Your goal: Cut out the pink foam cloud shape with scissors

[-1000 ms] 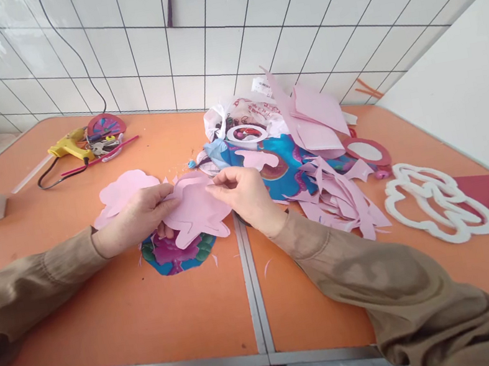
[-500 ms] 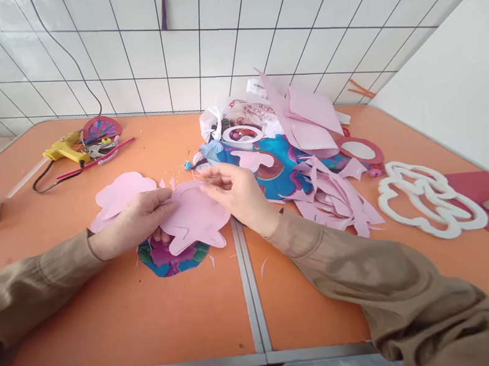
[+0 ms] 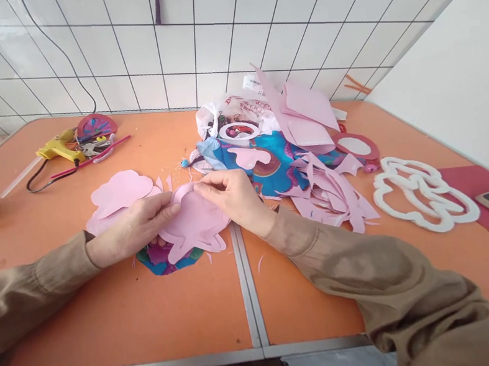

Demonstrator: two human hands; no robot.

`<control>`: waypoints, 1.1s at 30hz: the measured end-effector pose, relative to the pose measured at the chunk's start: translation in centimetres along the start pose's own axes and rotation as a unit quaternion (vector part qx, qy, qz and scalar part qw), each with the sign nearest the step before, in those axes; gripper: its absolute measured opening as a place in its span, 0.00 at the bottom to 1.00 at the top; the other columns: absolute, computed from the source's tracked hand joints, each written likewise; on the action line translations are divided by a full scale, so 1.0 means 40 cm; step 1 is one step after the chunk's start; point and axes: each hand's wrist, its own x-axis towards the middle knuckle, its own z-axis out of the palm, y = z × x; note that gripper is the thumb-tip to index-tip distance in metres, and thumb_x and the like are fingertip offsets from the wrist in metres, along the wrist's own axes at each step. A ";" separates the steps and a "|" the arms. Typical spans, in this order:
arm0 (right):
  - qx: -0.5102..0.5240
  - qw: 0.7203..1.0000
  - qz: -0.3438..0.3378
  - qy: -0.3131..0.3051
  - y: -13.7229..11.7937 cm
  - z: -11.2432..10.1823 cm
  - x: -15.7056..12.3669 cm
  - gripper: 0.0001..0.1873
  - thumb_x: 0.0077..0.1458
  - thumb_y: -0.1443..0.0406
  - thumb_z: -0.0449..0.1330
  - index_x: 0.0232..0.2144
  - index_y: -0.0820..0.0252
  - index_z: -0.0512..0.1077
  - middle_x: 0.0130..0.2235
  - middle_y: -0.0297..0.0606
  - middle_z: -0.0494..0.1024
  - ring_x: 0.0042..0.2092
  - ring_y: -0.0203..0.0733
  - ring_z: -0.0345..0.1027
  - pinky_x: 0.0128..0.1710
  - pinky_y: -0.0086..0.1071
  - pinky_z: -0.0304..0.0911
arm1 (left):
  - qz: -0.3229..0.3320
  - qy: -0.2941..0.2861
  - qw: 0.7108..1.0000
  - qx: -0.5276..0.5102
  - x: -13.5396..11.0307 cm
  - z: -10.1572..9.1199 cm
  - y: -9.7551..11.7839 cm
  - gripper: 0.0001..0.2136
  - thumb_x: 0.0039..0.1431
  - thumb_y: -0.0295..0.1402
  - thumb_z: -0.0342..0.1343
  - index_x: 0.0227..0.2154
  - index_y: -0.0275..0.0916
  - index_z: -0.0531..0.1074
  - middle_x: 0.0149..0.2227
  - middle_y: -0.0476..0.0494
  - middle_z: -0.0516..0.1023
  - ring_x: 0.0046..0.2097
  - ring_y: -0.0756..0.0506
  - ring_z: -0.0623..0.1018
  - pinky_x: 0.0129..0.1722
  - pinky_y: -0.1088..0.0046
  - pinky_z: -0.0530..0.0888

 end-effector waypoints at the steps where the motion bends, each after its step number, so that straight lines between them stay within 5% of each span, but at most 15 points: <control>1: 0.003 1.000 0.005 0.001 -0.002 0.001 -0.001 0.13 0.54 0.58 0.62 0.24 0.60 0.76 0.26 0.34 0.75 0.30 0.38 0.66 0.31 0.34 0.62 | 0.004 0.013 1.000 0.010 -0.001 0.001 0.001 0.15 0.66 0.40 0.48 0.23 0.42 0.58 0.20 0.51 0.65 0.22 0.50 0.66 0.22 0.73 0.61; 6: 0.007 1.000 0.017 0.005 -0.007 0.003 -0.002 0.13 0.53 0.57 0.62 0.23 0.59 0.75 0.25 0.34 0.74 0.30 0.38 0.64 0.30 0.33 0.60 | 0.018 0.060 0.997 0.035 -0.006 0.005 0.015 0.16 0.61 0.37 0.55 0.21 0.42 0.58 0.19 0.52 0.63 0.21 0.51 0.63 0.22 0.73 0.59; 11: 0.049 0.999 0.018 0.001 -0.007 0.001 -0.002 0.20 0.55 0.54 0.62 0.19 0.59 0.68 0.22 0.31 0.66 0.27 0.34 0.57 0.27 0.32 0.55 | -0.088 -0.031 0.987 -0.132 -0.002 0.004 0.016 0.13 0.66 0.39 0.48 0.26 0.41 0.61 0.18 0.51 0.71 0.21 0.49 0.73 0.19 0.77 0.67; 16: 0.137 0.990 0.028 0.004 0.007 -0.001 0.002 0.28 0.58 0.46 0.58 0.17 0.58 0.63 0.21 0.31 0.65 0.26 0.35 0.59 0.26 0.31 0.56 | -0.102 -0.040 0.966 -0.234 0.009 -0.003 0.001 0.13 0.67 0.37 0.48 0.26 0.39 0.63 0.15 0.49 0.72 0.17 0.51 0.70 0.17 0.79 0.67; 24: 0.113 0.992 0.042 0.019 0.047 -0.005 0.008 0.23 0.60 0.48 0.57 0.24 0.58 0.73 0.26 0.34 0.73 0.31 0.39 0.68 0.31 0.33 0.63 | -0.147 -0.004 0.946 -0.289 0.018 -0.010 0.010 0.13 0.68 0.29 0.46 0.25 0.39 0.62 0.13 0.50 0.70 0.15 0.52 0.69 0.14 0.81 0.64; 33: 0.067 0.997 0.035 0.029 0.030 -0.002 0.006 0.16 0.58 0.56 0.57 0.21 0.57 0.67 0.23 0.31 0.65 0.28 0.37 0.59 0.29 0.33 0.56 | -0.135 0.005 0.936 -0.325 0.019 -0.008 0.000 0.14 0.68 0.31 0.48 0.25 0.37 0.64 0.14 0.49 0.71 0.15 0.52 0.70 0.14 0.81 0.66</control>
